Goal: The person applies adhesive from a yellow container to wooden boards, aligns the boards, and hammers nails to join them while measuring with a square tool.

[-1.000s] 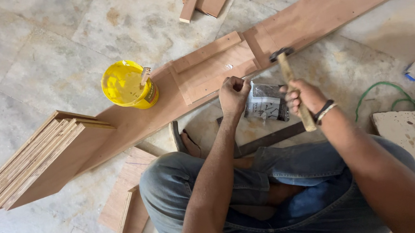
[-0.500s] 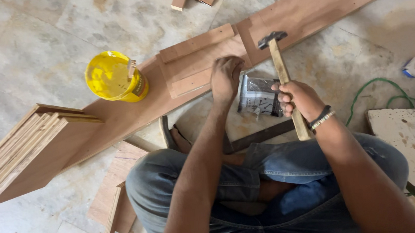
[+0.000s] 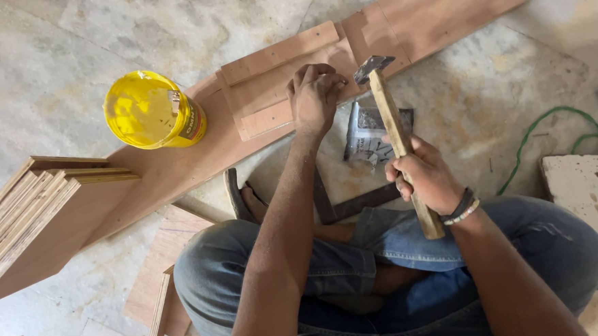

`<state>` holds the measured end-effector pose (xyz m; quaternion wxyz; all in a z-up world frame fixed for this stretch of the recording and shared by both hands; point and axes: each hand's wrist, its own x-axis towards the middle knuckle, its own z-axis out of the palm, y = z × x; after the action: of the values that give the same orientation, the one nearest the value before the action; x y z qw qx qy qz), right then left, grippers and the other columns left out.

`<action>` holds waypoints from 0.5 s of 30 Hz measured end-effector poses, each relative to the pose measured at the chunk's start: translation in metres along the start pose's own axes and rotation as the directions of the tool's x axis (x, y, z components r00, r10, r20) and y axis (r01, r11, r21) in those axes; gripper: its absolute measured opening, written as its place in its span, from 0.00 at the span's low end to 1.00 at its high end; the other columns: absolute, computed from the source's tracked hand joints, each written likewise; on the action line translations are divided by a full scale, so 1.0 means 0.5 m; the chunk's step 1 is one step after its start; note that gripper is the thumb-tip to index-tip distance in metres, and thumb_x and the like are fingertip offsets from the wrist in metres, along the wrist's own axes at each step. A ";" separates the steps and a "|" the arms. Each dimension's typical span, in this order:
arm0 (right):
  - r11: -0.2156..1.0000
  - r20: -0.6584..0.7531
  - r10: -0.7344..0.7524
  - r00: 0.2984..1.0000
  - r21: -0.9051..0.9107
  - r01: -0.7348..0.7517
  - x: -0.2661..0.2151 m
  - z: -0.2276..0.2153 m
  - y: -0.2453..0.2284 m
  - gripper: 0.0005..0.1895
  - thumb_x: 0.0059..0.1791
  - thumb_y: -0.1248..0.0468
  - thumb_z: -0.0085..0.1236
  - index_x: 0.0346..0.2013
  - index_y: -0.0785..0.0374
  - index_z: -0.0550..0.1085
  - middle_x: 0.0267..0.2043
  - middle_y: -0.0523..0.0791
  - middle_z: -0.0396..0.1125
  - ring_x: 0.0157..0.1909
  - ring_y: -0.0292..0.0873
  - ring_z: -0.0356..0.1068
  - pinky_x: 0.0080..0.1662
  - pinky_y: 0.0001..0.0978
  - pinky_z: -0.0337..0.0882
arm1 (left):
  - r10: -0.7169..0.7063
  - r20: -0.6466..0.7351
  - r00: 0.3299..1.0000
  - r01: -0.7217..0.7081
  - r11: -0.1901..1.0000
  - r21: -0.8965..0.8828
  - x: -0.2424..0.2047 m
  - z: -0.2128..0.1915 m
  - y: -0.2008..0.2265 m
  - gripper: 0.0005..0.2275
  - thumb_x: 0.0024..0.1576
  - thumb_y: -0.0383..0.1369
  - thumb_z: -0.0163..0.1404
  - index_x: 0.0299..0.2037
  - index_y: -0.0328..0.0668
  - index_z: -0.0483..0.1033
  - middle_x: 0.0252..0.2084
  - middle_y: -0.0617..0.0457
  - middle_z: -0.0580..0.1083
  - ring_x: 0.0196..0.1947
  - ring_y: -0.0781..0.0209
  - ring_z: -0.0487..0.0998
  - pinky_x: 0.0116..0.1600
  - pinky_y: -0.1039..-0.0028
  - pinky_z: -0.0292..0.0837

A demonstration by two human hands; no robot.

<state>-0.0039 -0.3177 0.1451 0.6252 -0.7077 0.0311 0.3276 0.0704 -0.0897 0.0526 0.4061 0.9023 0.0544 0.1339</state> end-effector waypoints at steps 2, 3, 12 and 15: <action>0.998 -0.014 -0.058 0.998 0.000 0.058 -0.004 0.005 -0.006 0.24 0.53 0.68 0.39 0.65 0.65 0.61 0.28 0.46 0.69 0.17 0.33 0.63 0.21 0.25 0.68 | -0.015 0.018 1.000 0.015 1.000 0.003 0.000 0.000 0.002 0.04 0.54 0.33 0.58 0.37 0.54 0.86 0.50 0.61 0.76 0.61 0.55 0.67 0.67 0.55 0.55; 0.997 -0.022 -0.082 0.996 0.001 0.082 -0.007 0.007 -0.008 0.25 0.53 0.68 0.39 0.66 0.63 0.60 0.28 0.45 0.69 0.18 0.32 0.64 0.22 0.25 0.69 | -0.008 0.012 1.000 0.008 1.000 0.001 0.000 0.002 0.002 0.05 0.54 0.33 0.58 0.37 0.54 0.86 0.50 0.61 0.76 0.61 0.55 0.67 0.67 0.55 0.55; 0.933 -0.230 0.026 0.973 -0.344 -0.106 -0.004 0.049 0.002 0.11 0.52 0.61 0.48 0.46 0.62 0.66 0.26 0.47 0.64 0.20 0.40 0.63 0.22 0.38 0.65 | -0.015 0.010 1.000 0.015 1.000 0.006 0.002 0.008 -0.002 0.05 0.54 0.34 0.57 0.38 0.53 0.86 0.49 0.61 0.76 0.60 0.56 0.69 0.67 0.56 0.56; 0.813 -0.225 -0.156 0.962 -0.583 -0.004 0.004 0.057 0.012 0.13 0.53 0.60 0.50 0.47 0.65 0.66 0.28 0.47 0.67 0.25 0.43 0.68 0.29 0.41 0.67 | -0.018 0.006 1.000 0.018 1.000 0.008 -0.003 0.005 -0.006 0.05 0.54 0.34 0.58 0.37 0.53 0.86 0.49 0.61 0.76 0.60 0.56 0.69 0.67 0.56 0.56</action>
<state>-0.0170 -0.2926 0.1387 0.3838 -0.9015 -0.0158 0.1996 0.0696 -0.0898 0.0482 0.4038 0.9038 0.0617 0.1274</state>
